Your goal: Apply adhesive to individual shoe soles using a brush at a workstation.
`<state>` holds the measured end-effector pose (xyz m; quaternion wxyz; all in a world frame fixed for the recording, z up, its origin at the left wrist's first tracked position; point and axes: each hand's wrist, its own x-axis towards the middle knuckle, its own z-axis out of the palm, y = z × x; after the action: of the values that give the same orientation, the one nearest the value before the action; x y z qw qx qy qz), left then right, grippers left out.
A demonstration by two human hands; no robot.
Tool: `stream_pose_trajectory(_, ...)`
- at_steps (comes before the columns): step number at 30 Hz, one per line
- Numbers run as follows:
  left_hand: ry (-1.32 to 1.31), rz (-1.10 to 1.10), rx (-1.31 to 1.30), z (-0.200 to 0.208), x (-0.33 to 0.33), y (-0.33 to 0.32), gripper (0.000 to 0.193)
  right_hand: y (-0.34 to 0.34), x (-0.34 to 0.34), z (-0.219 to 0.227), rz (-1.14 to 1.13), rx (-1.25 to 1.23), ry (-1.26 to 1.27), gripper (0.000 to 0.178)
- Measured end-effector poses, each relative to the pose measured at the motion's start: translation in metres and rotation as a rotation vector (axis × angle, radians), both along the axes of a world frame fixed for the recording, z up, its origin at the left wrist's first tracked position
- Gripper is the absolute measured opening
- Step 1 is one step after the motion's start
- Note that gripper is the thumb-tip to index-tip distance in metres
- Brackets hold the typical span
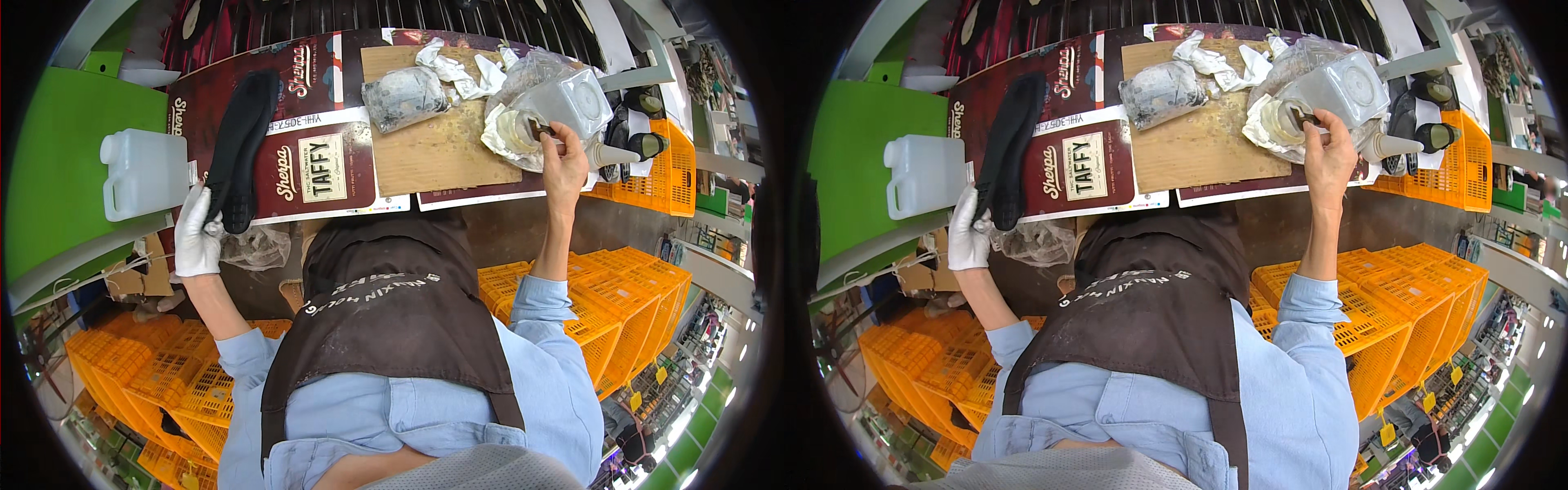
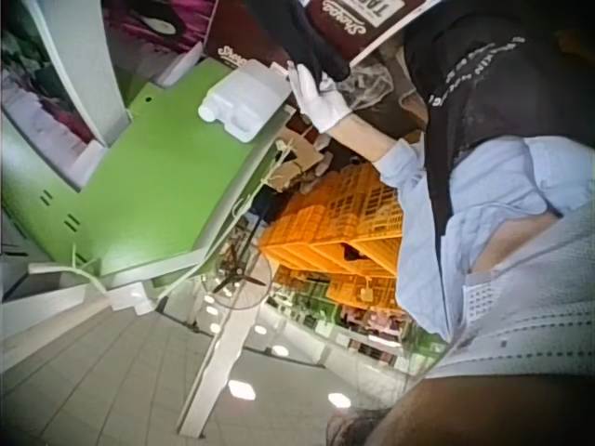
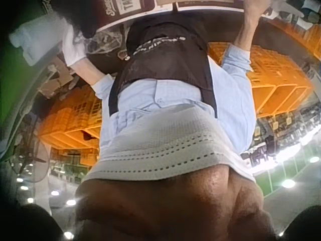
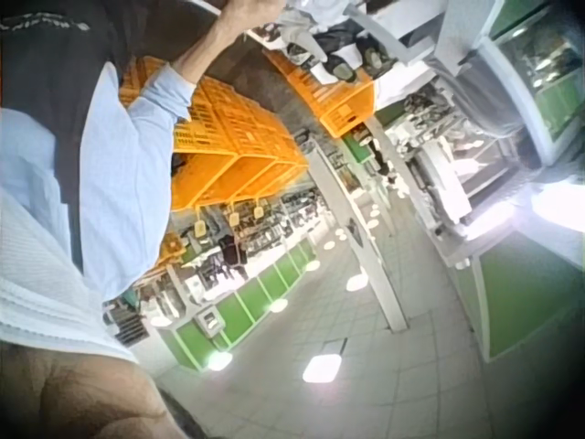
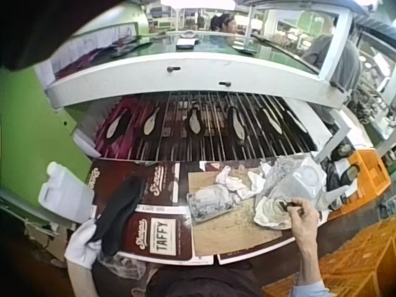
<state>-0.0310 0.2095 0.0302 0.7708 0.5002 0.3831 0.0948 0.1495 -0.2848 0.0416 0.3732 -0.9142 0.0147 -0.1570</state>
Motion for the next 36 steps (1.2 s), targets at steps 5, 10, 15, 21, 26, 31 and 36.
stream_pose_trajectory(5, -0.323, 0.008, -1.018, -0.008, 0.003, -0.004, 0.039, -0.003, -0.001, -0.005, 0.024, 0.061, 0.045, 0.027)
stream_pose_trajectory(10, -0.449, -0.187, -0.716, -0.011, 0.017, -0.075, 0.039, -0.004, 0.002, -0.018, 0.037, 0.195, 0.059, 0.026)
stream_pose_trajectory(15, -0.316, -0.378, -0.471, 0.009, 0.032, -0.146, 0.046, -0.009, 0.004, -0.026, 0.062, 0.582, 0.115, 0.025)
stream_pose_trajectory(21, -0.177, -0.656, -0.49, 0.015, 0.042, -0.19, 0.043, 0.011, 0.006, -0.016, 0.135, 1.215, 0.272, 0.027)
stream_pose_trajectory(26, -0.145, -0.683, -0.557, -0.001, 0.043, -0.207, 0.049, 0.064, 0.012, 0.006, 0.355, 0.992, 0.196, 0.025)
stream_pose_trajectory(31, -0.276, -0.723, -0.577, -0.003, 0.039, -0.204, 0.052, 0.112, 0.025, 0.016, 0.531, 0.249, -0.102, 0.023)
stream_pose_trajectory(36, -0.303, -0.727, -0.557, -0.002, 0.038, -0.204, 0.052, 0.133, 0.024, 0.015, 0.679, -0.174, -0.338, 0.023)
